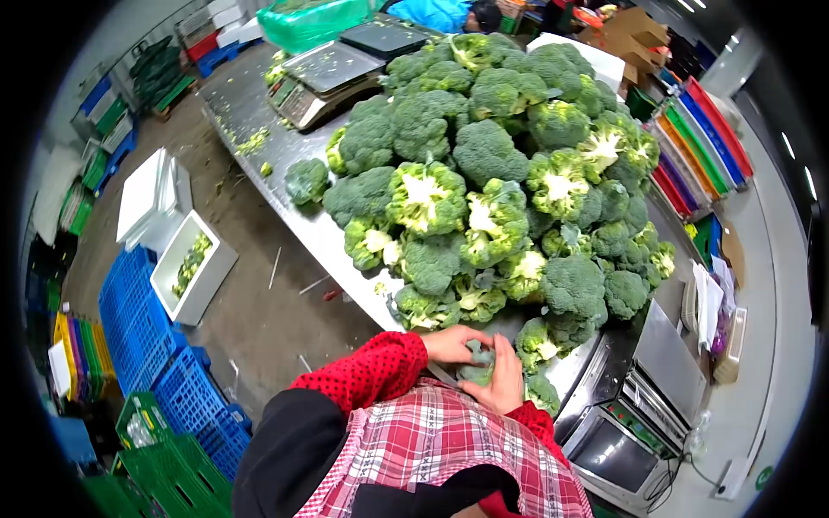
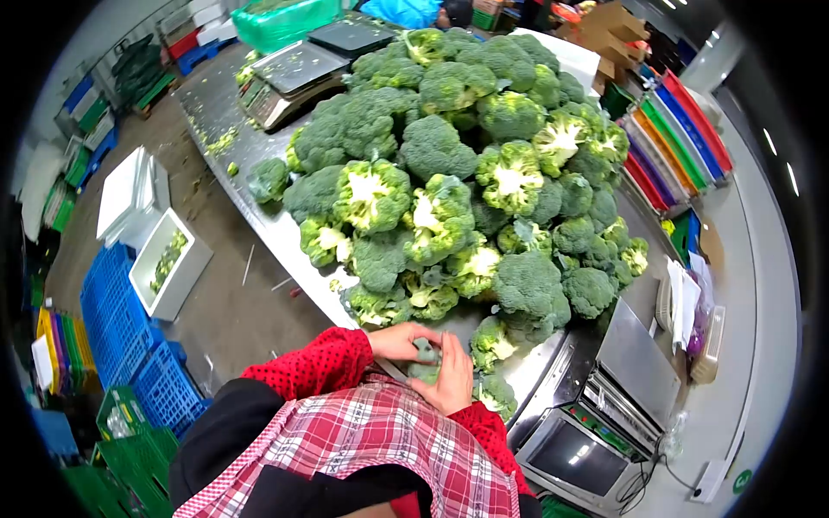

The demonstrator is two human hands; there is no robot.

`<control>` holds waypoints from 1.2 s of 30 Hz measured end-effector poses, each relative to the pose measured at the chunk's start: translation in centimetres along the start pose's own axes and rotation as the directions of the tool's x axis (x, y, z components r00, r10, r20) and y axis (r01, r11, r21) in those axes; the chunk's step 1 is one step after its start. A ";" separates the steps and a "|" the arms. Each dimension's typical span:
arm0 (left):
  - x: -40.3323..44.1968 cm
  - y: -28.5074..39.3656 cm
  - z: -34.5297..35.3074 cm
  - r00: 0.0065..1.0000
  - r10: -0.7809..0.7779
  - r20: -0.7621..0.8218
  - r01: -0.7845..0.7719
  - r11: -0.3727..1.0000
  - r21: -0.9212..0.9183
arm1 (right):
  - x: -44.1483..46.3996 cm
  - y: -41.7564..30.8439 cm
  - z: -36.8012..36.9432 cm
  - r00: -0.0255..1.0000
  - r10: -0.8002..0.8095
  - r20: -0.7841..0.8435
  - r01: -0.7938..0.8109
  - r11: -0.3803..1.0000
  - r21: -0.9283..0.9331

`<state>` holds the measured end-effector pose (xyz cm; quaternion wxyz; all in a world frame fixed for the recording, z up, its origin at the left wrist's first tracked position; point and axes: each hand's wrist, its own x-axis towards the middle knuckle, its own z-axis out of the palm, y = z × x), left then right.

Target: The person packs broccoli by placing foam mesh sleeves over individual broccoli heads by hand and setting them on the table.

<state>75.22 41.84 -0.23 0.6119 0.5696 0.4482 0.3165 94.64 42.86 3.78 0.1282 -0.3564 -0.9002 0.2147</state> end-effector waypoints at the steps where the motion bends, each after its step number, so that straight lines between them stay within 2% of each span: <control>1: 0.4 0.8 0.5 0.994 0.112 0.015 -0.113 0.975 0.192 | -1.1 -0.1 -0.7 0.991 0.123 0.047 -0.118 0.989 -0.092; 2: 0.7 1.0 1.4 0.972 0.231 0.034 -0.227 0.899 0.375 | -2.0 0.6 -0.4 0.976 0.202 0.078 -0.194 0.976 -0.095; 4: 1.2 0.5 2.7 0.960 0.268 0.082 -0.272 0.825 0.495 | -4.2 2.7 1.5 0.975 0.217 0.038 -0.215 0.975 -0.056; 6: 0.8 2.8 3.5 0.974 0.191 0.119 -0.225 0.792 0.568 | -4.1 1.8 0.3 0.961 0.277 0.007 -0.277 0.961 -0.019; 8: 0.2 4.1 4.4 0.973 0.232 -0.005 -0.185 0.786 0.590 | -4.7 2.3 0.7 0.967 0.256 -0.002 -0.255 0.964 0.071; 9: 0.8 2.2 5.0 0.955 0.287 -0.070 -0.184 0.763 0.619 | -4.3 1.7 0.3 0.954 0.295 0.049 -0.293 0.955 -0.035; 10: 1.2 2.1 5.3 0.959 0.244 -0.143 -0.105 0.775 0.623 | -4.4 1.2 -0.1 0.948 0.317 0.021 -0.317 0.943 0.098; 12: 2.0 2.1 5.7 0.917 0.275 -0.289 -0.036 0.779 0.626 | -4.9 1.8 1.2 0.976 0.198 -0.085 -0.194 0.979 0.053; 14: 2.9 1.8 6.4 0.901 0.197 -0.386 0.128 0.729 0.672 | -4.4 1.3 0.3 0.982 0.179 -0.068 -0.174 0.982 0.068; 15: 3.8 0.9 6.3 0.873 0.151 -0.464 0.213 0.738 0.641 | -4.3 1.5 0.6 0.987 0.144 -0.067 -0.140 0.989 0.056; 16: 4.9 -0.7 5.2 0.861 0.176 -0.477 0.162 0.794 0.585 | -4.3 1.4 0.6 0.988 0.154 -0.008 -0.154 0.988 0.031; 17: 5.4 -1.3 4.1 0.870 -0.091 -0.485 0.271 0.910 0.315 | -4.2 1.2 0.3 0.989 0.151 -0.005 -0.151 0.987 0.049; 18: 5.7 -1.6 3.4 0.838 -0.350 -0.418 0.396 0.918 0.025 | -4.2 1.2 0.0 0.990 0.143 -0.002 -0.143 0.988 0.063; 20: 4.1 1.5 3.4 0.891 -0.215 -0.400 0.245 0.969 0.026 | -4.5 1.7 -1.2 0.992 0.122 -0.012 -0.121 0.991 0.059; 21: 2.8 2.9 3.6 0.887 -0.030 -0.461 0.119 0.979 0.165 | -4.4 1.7 -2.8 0.994 0.098 -0.043 -0.093 0.989 0.112; 22: 1.0 4.5 3.8 0.862 0.060 -0.503 0.057 0.975 0.215 | -4.1 2.1 -4.6 0.995 0.072 -0.075 -0.059 0.985 0.163; 23: -0.6 3.5 3.5 0.801 0.190 -0.567 -0.050 0.966 0.253 | -3.4 3.1 -7.2 0.975 0.072 -0.211 -0.043 0.989 0.141; 24: -3.0 5.2 2.9 0.782 0.213 -0.586 -0.051 0.958 0.281 | -2.6 4.7 -10.0 0.937 0.073 -0.342 -0.034 0.992 0.118; 25: -4.2 5.9 2.7 0.639 0.455 -0.620 -0.165 0.869 0.467 | -1.9 6.9 -12.1 0.820 -0.001 -0.573 -0.012 1.000 -0.018; 26: -5.7 5.8 1.8 0.565 0.430 -0.704 -0.067 0.875 0.480 | -1.3 8.5 -14.2 0.693 0.046 -0.719 -0.128 0.990 -0.060; 27: -7.4 4.1 -0.2 0.513 0.306 -0.802 0.114 0.902 0.417 | -0.5 10.6 -16.2 0.628 0.124 -0.768 -0.218 0.976 -0.021; 28: -9.2 1.0 -2.9 0.383 0.089 -0.919 0.241 0.951 0.192 | 0.1 12.3 -17.3 0.565 0.187 -0.804 -0.289 0.957 0.020; 29: -10.3 1.8 -3.5 0.252 -0.112 -0.961 0.129 0.988 -0.081 | 0.1 14.0 -17.3 0.542 0.214 -0.813 -0.331 0.943 0.027; 30: -12.1 -0.5 -5.2 0.138 -0.241 -0.961 -0.029 0.969 -0.247 | 1.4 16.0 -17.5 0.536 0.210 -0.818 -0.323 0.946 0.030; 32: -15.0 -2.8 -6.7 -0.002 -0.235 -0.972 0.051 0.971 -0.235 | 3.0 18.1 -15.4 0.608 0.300 -0.735 -0.267 0.949 0.166; 33: -16.3 -3.8 -6.9 -0.025 -0.250 -0.968 0.054 0.967 -0.251 | 3.2 18.6 -13.7 0.625 0.458 -0.632 -0.284 0.888 0.362; 34: -16.9 -4.2 -7.1 -0.019 -0.253 -0.967 0.055 0.966 -0.254 | 3.0 20.9 -10.9 0.624 0.360 -0.694 -0.237 0.933 0.272; 35: -16.8 -3.9 -6.9 -0.089 -0.285 -0.955 0.040 0.957 -0.289 | 2.4 20.1 -10.3 0.661 0.448 -0.601 -0.235 0.885 0.401; 36: -16.6 -3.9 -6.5 -0.123 -0.326 -0.937 0.038 0.942 -0.332 | 1.5 18.6 -9.7 0.653 0.536 -0.535 -0.257 0.821 0.509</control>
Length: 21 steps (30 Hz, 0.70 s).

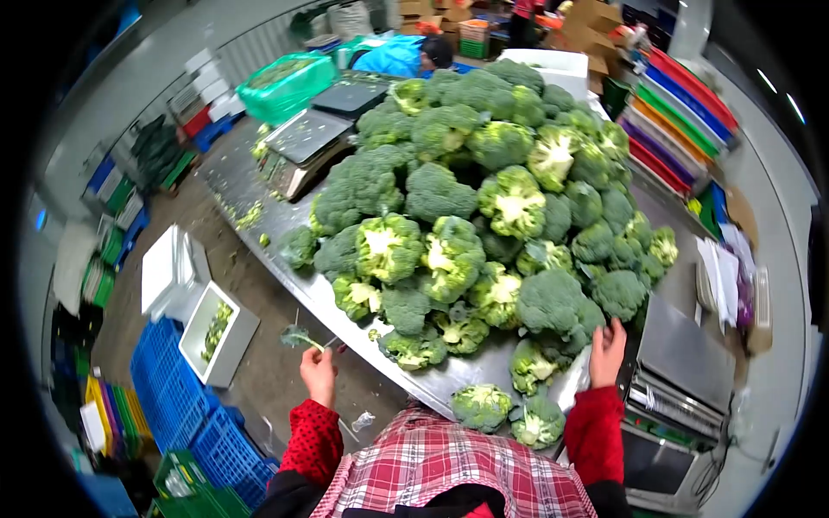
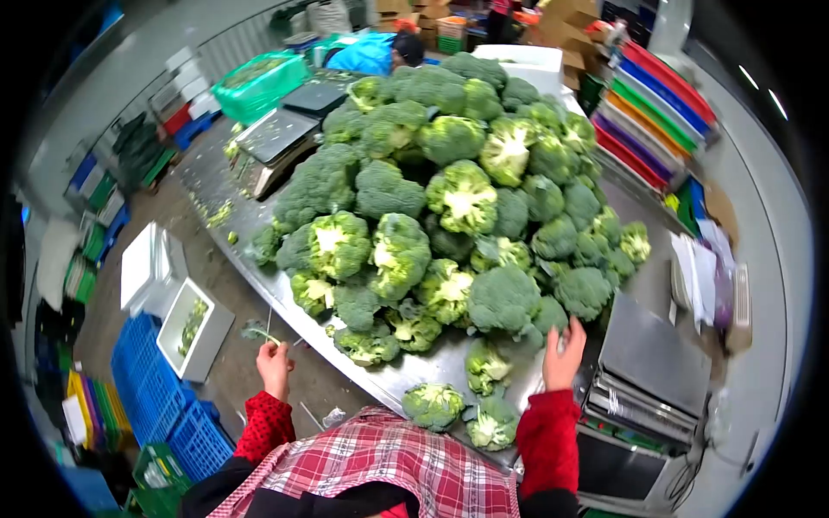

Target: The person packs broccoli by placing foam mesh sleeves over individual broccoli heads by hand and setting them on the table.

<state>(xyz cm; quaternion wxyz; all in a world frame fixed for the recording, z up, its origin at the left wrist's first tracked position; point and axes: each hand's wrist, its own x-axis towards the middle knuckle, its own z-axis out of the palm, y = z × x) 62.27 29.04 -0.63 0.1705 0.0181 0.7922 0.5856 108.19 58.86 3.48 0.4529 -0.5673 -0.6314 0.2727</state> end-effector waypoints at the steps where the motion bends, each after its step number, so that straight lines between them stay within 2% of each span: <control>1: 0.8 -3.4 0.2 0.946 0.287 -0.153 -0.259 0.949 0.180 | -1.8 0.2 -0.1 1.000 -0.009 0.024 0.010 0.999 -0.050; 2: -3.3 0.7 0.7 0.934 0.337 -0.115 -0.304 0.922 0.239 | -3.7 0.5 -0.3 0.999 -0.010 0.037 0.013 0.994 -0.104; 3: -5.5 1.4 0.9 0.863 0.504 -0.040 -0.457 0.812 0.364 | -5.7 0.1 -0.7 0.996 0.038 0.079 -0.030 0.994 -0.104; 4: -7.9 3.0 1.4 0.806 0.583 0.098 -0.583 0.755 0.301 | -7.6 -0.1 -1.2 0.989 0.091 0.119 -0.078 0.991 -0.106; 5: -9.3 2.6 2.0 0.703 0.671 0.234 -0.711 0.655 0.255 | -9.5 0.4 -1.7 0.983 0.100 0.151 -0.079 0.987 -0.139; 7: -13.0 5.5 3.5 0.536 0.612 0.582 -0.784 0.617 0.072 | -12.0 0.4 -2.5 0.944 0.163 0.287 -0.093 0.966 -0.243; 8: -13.5 3.5 4.5 0.398 0.601 0.693 -0.882 0.458 0.109 | -13.3 0.9 -2.9 0.909 0.215 0.356 -0.112 0.950 -0.290; 10: -14.7 1.7 6.7 0.219 0.555 0.802 -0.924 0.383 -0.013 | -13.7 0.4 -2.7 0.752 0.356 0.555 -0.267 0.934 -0.239; 11: -14.9 1.4 7.5 0.218 0.550 0.806 -0.920 0.392 -0.018 | -13.5 -1.2 -2.6 0.748 0.372 0.550 -0.274 0.927 -0.255; 12: -14.9 1.5 8.2 0.216 0.397 0.892 -0.878 0.478 0.000 | -13.6 -1.0 -2.6 0.775 0.255 0.579 -0.113 0.956 -0.271; 13: -15.0 1.6 8.9 0.202 0.237 0.950 -0.831 0.555 0.038 | -13.5 -1.2 -2.6 0.778 0.202 0.595 -0.029 0.958 -0.286; 14: -15.2 1.7 9.6 0.221 0.237 0.946 -0.825 0.563 0.051 | -13.3 -1.4 -2.5 0.772 0.141 0.619 0.061 0.954 -0.293; 16: -15.3 1.6 10.6 0.230 0.199 0.953 -0.748 0.662 0.042 | -12.9 -1.1 -2.1 0.740 0.275 0.614 -0.161 0.959 -0.235; 17: -15.0 0.3 11.2 0.242 0.306 0.921 -0.734 0.679 -0.033 | -12.7 -1.7 -2.0 0.741 0.315 0.594 -0.255 0.949 -0.185; 18: -14.7 -0.2 11.3 0.268 0.322 0.908 -0.736 0.677 -0.023 | -12.9 -0.7 -2.0 0.738 0.348 0.578 -0.297 0.937 -0.184; 20: -14.7 -0.9 11.3 0.331 0.408 0.851 -0.655 0.748 -0.104 | -12.7 -3.8 -2.3 0.743 0.337 0.578 -0.309 0.939 -0.150; 21: -14.7 0.0 10.4 0.381 0.431 0.818 -0.625 0.772 -0.116 | -12.3 -5.5 -2.4 0.763 0.252 0.596 -0.209 0.968 -0.141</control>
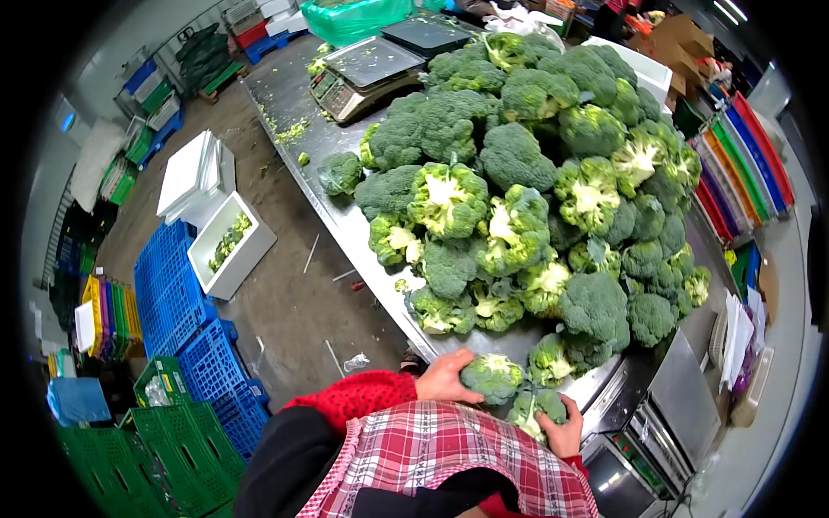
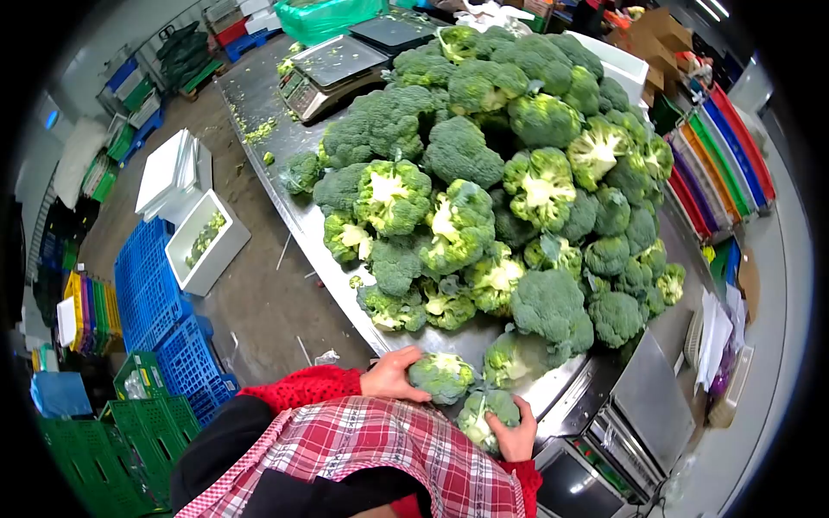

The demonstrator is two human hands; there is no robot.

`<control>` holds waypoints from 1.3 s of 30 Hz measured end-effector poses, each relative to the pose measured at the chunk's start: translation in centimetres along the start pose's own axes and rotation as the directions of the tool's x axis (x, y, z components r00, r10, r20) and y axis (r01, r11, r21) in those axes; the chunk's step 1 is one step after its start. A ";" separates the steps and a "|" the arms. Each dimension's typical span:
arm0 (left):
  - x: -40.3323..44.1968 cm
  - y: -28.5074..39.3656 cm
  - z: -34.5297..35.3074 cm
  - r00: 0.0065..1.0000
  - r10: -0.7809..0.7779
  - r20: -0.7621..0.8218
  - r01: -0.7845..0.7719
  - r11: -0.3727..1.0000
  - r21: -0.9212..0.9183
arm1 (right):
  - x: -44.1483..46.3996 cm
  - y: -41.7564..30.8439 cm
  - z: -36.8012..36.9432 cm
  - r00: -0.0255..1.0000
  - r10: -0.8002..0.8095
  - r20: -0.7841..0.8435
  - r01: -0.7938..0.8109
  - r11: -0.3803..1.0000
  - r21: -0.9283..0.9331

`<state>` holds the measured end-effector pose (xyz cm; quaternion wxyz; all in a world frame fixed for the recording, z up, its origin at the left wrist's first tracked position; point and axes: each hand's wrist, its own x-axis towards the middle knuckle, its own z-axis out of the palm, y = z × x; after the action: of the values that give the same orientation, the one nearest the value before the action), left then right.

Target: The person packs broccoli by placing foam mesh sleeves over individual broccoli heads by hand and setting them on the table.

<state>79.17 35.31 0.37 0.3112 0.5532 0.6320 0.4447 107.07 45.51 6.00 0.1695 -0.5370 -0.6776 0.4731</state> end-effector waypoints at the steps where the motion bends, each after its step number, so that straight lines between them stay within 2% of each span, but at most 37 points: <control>1: -0.4 0.5 -1.3 1.000 -0.002 -0.011 0.002 1.000 -0.005 | -0.1 -1.9 -0.2 0.996 -0.086 0.005 0.086 0.995 -0.052; 3: -1.7 1.2 -4.9 0.982 -0.107 -0.158 0.072 0.974 -0.214 | 0.5 -6.8 -0.1 0.973 -0.229 0.031 0.231 0.970 -0.074; 5: -2.4 3.5 -10.4 0.919 -0.322 -0.229 0.222 0.901 -0.373 | 2.7 -11.6 1.3 0.864 -0.498 0.068 0.503 0.855 -0.124; 7: -2.1 2.5 -15.5 0.842 -0.268 -0.469 0.089 0.925 -0.370 | 5.2 -17.8 4.4 0.666 -0.737 0.116 0.746 0.653 -0.132; 9: -0.4 0.3 -20.9 0.691 -0.278 -0.668 -0.015 0.917 -0.397 | 7.8 -23.8 8.6 0.443 -0.877 0.185 0.896 0.426 -0.124; 13: 5.6 -5.9 -32.3 0.386 -0.345 -0.856 -0.097 0.907 -0.409 | 12.1 -31.9 21.6 0.113 -0.958 0.264 0.987 0.079 -0.137; 15: 8.8 -9.5 -37.3 0.290 -0.345 -0.893 -0.178 0.897 -0.404 | 15.0 -33.0 29.1 -0.004 -0.941 0.338 0.968 -0.089 -0.236; 16: 10.2 -10.3 -39.2 0.258 -0.342 -0.904 -0.154 0.909 -0.388 | 16.6 -32.8 32.4 -0.018 -0.929 0.369 0.949 -0.133 -0.287; 17: 11.6 -11.3 -40.9 0.239 -0.340 -0.910 -0.128 0.917 -0.377 | 18.1 -31.8 35.6 -0.015 -0.916 0.401 0.923 -0.166 -0.346; 19: 13.9 -17.1 -44.6 0.285 -0.489 -0.824 -0.098 0.841 -0.533 | 21.5 -28.5 41.9 0.187 -0.806 0.562 0.879 -0.119 -0.463; 21: 15.6 -18.3 -44.4 0.312 -0.604 -0.733 -0.110 0.744 -0.660 | 22.4 -27.3 43.3 0.264 -0.808 0.526 0.942 0.097 -0.323; 22: 15.7 -22.3 -44.9 0.332 -0.655 -0.679 -0.019 0.715 -0.699 | 22.3 -26.7 44.4 0.280 -0.812 0.512 0.936 0.114 -0.332; 23: 15.8 -24.5 -45.7 0.313 -0.740 -0.596 0.145 0.657 -0.740 | 21.4 -26.2 43.9 0.294 -0.835 0.466 0.941 0.166 -0.296; 24: 15.7 -28.9 -46.6 0.345 -0.747 -0.569 0.209 0.652 -0.729 | 20.3 -26.1 41.8 0.259 -0.838 0.481 0.957 0.156 -0.243; 25: 15.6 -27.8 -45.5 0.299 -0.726 -0.620 0.200 0.683 -0.703 | 19.2 -25.6 39.1 0.220 -0.880 0.422 0.973 0.168 -0.159; 26: 15.1 -31.7 -45.8 0.375 -0.642 -0.669 0.136 0.752 -0.645 | 16.4 -27.3 31.6 0.207 -0.853 0.480 0.973 0.233 -0.006; 27: 14.5 -32.4 -45.2 0.403 -0.653 -0.641 0.151 0.738 -0.657 | 15.6 -26.8 27.9 0.171 -0.912 0.372 0.971 0.220 0.093; 28: 14.0 -24.7 -41.8 0.348 -0.719 -0.601 0.244 0.689 -0.683 | 14.4 -25.7 23.9 0.201 -0.954 0.223 0.973 0.221 0.069; 29: 12.9 -23.1 -39.5 0.339 -0.652 -0.678 0.246 0.757 -0.605 | 13.2 -24.6 19.7 0.204 -0.976 0.073 0.977 0.208 0.049; 31: 10.3 -20.0 -35.0 0.309 -0.498 -0.810 0.266 0.863 -0.429 | 12.0 -21.2 11.3 0.162 -0.948 -0.274 0.901 0.255 -0.350; 33: 8.1 -14.3 -30.6 0.580 -0.382 -0.719 0.043 0.896 -0.441 | 11.2 -17.2 3.3 0.263 -0.824 -0.502 0.656 0.534 -0.532; 34: 7.6 -16.4 -30.5 0.551 -0.365 -0.750 0.120 0.925 -0.361 | 10.6 -15.0 1.1 0.405 -0.643 -0.650 0.558 0.737 -0.381; 35: 7.1 -19.5 -30.4 0.518 -0.344 -0.783 0.204 0.939 -0.277 | 9.8 -12.8 -1.1 0.517 -0.414 -0.749 0.431 0.882 -0.190; 36: 7.5 -18.8 -29.4 0.430 -0.288 -0.856 0.160 0.957 -0.242 | 9.6 -10.7 -3.4 0.514 -0.411 -0.753 0.288 0.910 -0.299; 37: 7.6 -21.2 -29.9 0.436 -0.024 -0.900 0.220 0.972 0.081 | 9.9 -8.3 -4.3 0.566 -0.360 -0.741 0.209 0.933 -0.293; 38: 8.2 -21.8 -30.6 0.386 -0.107 -0.916 0.255 0.967 -0.006 | 9.9 -7.5 -4.1 0.591 -0.317 -0.742 0.199 0.948 -0.247; 39: 8.4 -23.2 -31.4 0.380 -0.241 -0.893 0.325 0.939 -0.115 | 10.0 -7.4 -4.1 0.607 -0.284 -0.742 0.187 0.959 -0.213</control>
<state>39.94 36.85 -6.91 -0.0227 0.1280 0.8013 0.5839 102.27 56.43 11.37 0.4700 -0.6011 -0.6321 0.1351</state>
